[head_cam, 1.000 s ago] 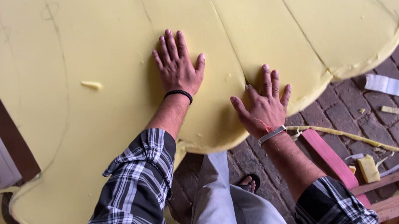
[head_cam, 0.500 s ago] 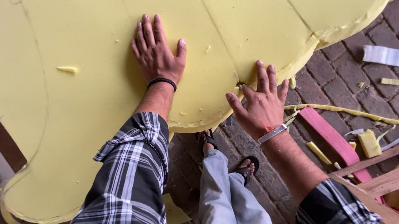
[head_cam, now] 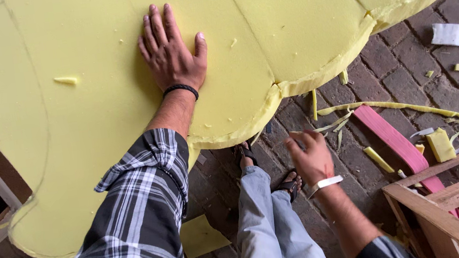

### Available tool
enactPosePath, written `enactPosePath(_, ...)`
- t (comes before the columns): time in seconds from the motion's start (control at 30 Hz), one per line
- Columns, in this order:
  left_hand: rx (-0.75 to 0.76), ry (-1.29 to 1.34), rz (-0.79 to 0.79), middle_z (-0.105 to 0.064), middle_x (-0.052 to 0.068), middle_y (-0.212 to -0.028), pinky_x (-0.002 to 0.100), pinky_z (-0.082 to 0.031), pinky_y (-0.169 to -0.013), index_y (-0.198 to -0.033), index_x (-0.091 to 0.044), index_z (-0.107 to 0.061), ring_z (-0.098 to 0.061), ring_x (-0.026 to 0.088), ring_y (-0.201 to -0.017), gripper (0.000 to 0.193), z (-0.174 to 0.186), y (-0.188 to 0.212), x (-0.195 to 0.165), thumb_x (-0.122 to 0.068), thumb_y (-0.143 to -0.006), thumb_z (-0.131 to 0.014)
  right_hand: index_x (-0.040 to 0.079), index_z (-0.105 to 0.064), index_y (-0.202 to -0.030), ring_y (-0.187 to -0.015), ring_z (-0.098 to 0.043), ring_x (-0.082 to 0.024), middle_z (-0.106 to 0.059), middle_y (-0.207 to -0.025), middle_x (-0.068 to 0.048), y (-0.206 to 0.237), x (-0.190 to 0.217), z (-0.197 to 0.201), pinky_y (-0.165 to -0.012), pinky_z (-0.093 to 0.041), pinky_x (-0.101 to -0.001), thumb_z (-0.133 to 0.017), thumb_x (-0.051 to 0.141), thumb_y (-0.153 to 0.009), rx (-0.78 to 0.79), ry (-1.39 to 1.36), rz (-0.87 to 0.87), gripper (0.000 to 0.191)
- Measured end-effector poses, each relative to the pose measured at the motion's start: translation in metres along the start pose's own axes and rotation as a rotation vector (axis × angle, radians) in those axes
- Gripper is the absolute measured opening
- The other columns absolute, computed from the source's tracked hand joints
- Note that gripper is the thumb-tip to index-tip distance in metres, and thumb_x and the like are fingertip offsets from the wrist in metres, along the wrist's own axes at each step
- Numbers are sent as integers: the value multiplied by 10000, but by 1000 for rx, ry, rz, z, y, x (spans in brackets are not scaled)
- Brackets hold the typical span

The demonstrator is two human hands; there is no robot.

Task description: The person cuts a large yellow foam sheet along drawn curved lines using a long knife, steadying the foam with the other hand. They work around the scalloped edge and along interior guide lines, trimming off sections of foam that fall to the floor.

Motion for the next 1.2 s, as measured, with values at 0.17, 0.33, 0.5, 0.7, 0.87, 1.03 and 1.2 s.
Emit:
enactPosePath(0.17,4,-6,2,-275,162,-1679,592,-186,-1248,-1617,-112,-304,-277,355,-1542,823,3,4,-5,-566,-977,-551,141,-649,-1328,-1036,-732,-315,-737,-1175,-192,-70,26,45,-921,-588,-432,-627,267,-935,263,256,-165,413)
enactPosePath(0.33,0,8,1,-280,177,-1680,595,-191,-1240,-1618,-102,-308,-278,370,-1542,827,14,6,-14,-559,-972,-549,153,-794,-1170,-896,-761,-253,-801,-985,-120,-68,68,125,-852,-591,-415,-637,290,-961,80,270,28,295)
enactPosePath(0.5,-17,2,12,-283,177,-1675,601,-189,-1245,-1608,-105,-311,-284,373,-1538,837,26,0,-19,-572,-955,-547,119,-451,-1541,-1251,-617,-283,-613,-1340,-171,-4,106,157,-1058,-512,-408,-670,337,-972,-579,-219,433,647)
enactPosePath(0.7,-7,40,22,-273,185,-1674,606,-177,-1239,-1612,-95,-308,-273,377,-1535,857,37,-12,-16,-553,-934,-566,133,-172,-1651,-1551,3,-397,-25,-1707,-188,-70,162,108,-1180,20,-589,-472,636,-945,-348,567,439,916)
enactPosePath(0.87,3,57,30,-273,184,-1672,603,-159,-1250,-1600,-89,-315,-258,367,-1544,867,46,-18,-20,-525,-902,-586,116,-179,-1638,-1567,-7,-399,-67,-1721,-148,-77,159,87,-1220,32,-600,-396,660,-941,-373,593,574,911)
enactPosePath(1.03,5,107,43,-271,199,-1668,599,-136,-1248,-1596,-76,-318,-242,376,-1546,878,53,-26,-18,-515,-886,-590,116,-173,-1616,-1547,-15,-398,-77,-1700,-137,-85,190,89,-1205,27,-596,-400,734,-904,-373,618,635,971)
enactPosePath(1.2,45,137,60,-264,202,-1662,592,-128,-1236,-1583,-68,-320,-230,381,-1536,888,54,-30,-17,-505,-857,-588,96,-172,-1627,-1565,-30,-374,-90,-1710,-146,-130,258,111,-1222,16,-586,-392,753,-911,-398,535,613,996)
Point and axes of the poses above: each hand's wrist, its own y-axis away from the middle knuckle, its own z-axis out of the back of the hand, x = y × z, the point moved 4 cm from there along -y, towards the middle knuckle
